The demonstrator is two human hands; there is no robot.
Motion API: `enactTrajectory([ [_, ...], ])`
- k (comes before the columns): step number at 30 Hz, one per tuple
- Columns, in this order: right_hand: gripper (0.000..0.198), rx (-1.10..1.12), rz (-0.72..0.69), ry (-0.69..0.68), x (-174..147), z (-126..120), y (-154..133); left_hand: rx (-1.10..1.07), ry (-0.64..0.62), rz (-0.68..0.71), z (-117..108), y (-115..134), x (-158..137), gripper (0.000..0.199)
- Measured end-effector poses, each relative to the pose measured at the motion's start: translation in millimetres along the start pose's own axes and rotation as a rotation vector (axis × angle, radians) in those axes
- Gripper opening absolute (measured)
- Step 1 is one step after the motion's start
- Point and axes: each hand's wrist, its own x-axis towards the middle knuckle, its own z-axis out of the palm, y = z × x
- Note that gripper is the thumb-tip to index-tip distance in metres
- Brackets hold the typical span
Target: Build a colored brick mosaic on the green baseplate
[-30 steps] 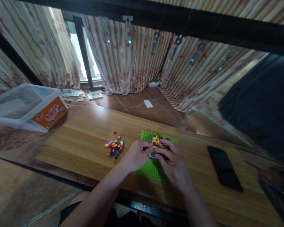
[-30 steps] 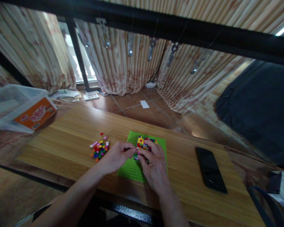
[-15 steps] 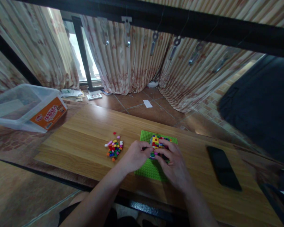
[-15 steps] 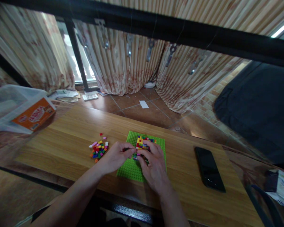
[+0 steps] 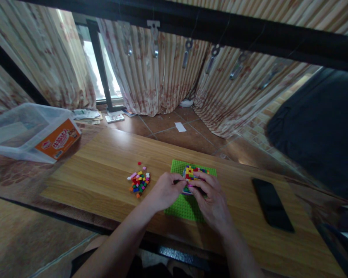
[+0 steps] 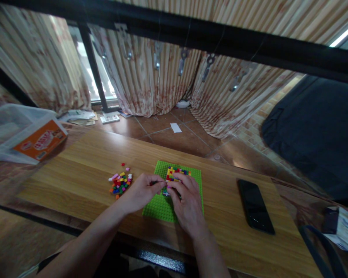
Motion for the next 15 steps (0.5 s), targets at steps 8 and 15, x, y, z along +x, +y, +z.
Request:
enactTrajectory([
  [8, 0.012, 0.062, 0.023, 0.045, -1, 3, -8, -0.287, -0.046, -0.077, 3, 0, -1, 0.033],
  [15, 0.010, 0.103, 0.019, 0.098, -1, 2, -11, -0.525, -0.058, -0.244, 2, 11, -5, 0.033],
])
